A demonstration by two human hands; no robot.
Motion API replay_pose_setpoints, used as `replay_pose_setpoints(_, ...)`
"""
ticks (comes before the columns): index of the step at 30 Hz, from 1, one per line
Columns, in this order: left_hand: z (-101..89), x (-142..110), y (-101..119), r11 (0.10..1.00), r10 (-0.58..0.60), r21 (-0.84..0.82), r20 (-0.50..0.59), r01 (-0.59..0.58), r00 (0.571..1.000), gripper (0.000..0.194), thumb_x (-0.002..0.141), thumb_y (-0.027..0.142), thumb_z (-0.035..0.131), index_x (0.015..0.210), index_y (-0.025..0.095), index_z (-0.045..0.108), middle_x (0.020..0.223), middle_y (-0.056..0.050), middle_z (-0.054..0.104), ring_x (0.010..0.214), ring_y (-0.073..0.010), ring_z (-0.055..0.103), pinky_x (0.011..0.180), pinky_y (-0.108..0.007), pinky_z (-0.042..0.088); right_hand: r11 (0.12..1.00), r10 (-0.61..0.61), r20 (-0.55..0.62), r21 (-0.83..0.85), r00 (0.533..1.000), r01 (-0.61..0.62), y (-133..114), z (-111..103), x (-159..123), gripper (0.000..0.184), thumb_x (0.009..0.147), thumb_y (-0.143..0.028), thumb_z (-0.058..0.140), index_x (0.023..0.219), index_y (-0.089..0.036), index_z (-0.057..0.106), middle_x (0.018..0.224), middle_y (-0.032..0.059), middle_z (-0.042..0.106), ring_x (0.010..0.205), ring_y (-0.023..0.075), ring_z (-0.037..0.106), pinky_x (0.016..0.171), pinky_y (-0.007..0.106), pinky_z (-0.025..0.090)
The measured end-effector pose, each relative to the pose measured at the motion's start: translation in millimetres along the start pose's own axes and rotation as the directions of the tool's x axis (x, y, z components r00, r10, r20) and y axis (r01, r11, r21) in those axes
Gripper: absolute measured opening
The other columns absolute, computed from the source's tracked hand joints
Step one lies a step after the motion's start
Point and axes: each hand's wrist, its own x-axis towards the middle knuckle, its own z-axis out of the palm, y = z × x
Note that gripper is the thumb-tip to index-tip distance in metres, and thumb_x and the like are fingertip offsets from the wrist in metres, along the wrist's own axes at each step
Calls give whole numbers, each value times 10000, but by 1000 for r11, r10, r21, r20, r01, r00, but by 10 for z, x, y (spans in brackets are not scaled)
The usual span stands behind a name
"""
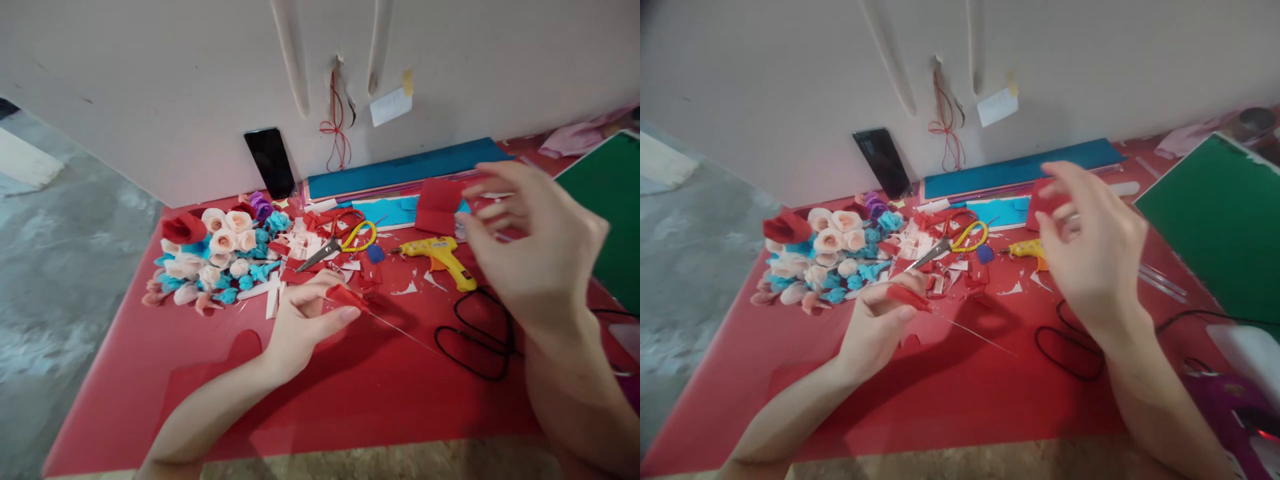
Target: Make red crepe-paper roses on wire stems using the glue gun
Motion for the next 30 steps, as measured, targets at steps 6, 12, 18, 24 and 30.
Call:
replay_pose_setpoints(6, -5, -33, -4, 999, 24, 30, 111, -27, 994, 27, 705, 224, 743, 697, 237, 720, 725, -10, 641, 763, -144, 553, 730, -284, 459, 890, -345, 323, 411, 881, 198, -407, -55, -128, 213, 825, -113, 574, 1027, -118, 643, 1004, 94, 614, 950, 155, 578, 796, 267, 484)
replay_pose_setpoints(12, -18, -44, -14, 994, 70, 70, 152, -82, 986, 86, 699, 203, 749, 752, 268, 732, 757, -6, 648, 772, -149, 554, 753, -305, 456, 859, -346, 439, 505, 829, 91, -525, -48, -204, 117, 798, -135, 624, 896, -176, 672, 854, 25, 637, 773, 115, 578, 672, 208, 486)
replay_pose_setpoints(18, -23, -32, 14, 963, 164, 184, 184, -198, 969, 140, 707, 171, 735, 810, 266, 743, 732, -12, 660, 752, -156, 549, 740, -327, 452, 805, -331, 420, 593, 845, 20, -532, -55, -219, 125, 805, -66, 593, 840, -152, 676, 793, 17, 636, 714, 84, 574, 638, 180, 481)
replay_pose_setpoints(24, 2, -14, 70, 915, 258, 265, 197, -305, 946, 130, 688, 156, 743, 789, 238, 740, 698, -13, 667, 701, -147, 554, 703, -319, 457, 635, -222, 494, 727, 841, -259, -497, -99, -153, 118, 831, -108, 567, 751, -180, 615, 739, 6, 605, 691, 104, 573, 600, 208, 483)
replay_pose_setpoints(30, -74, 53, 180, 535, 530, 562, 359, -631, 768, 219, 680, 125, 721, 863, 246, 725, 677, -8, 690, 713, -179, 540, 772, -384, 419, 315, 48, 530, 796, 846, -517, -345, -105, -89, 231, 885, -292, 454, 670, -211, 448, 515, -29, 426, 411, 106, 385, 371, 243, 354)
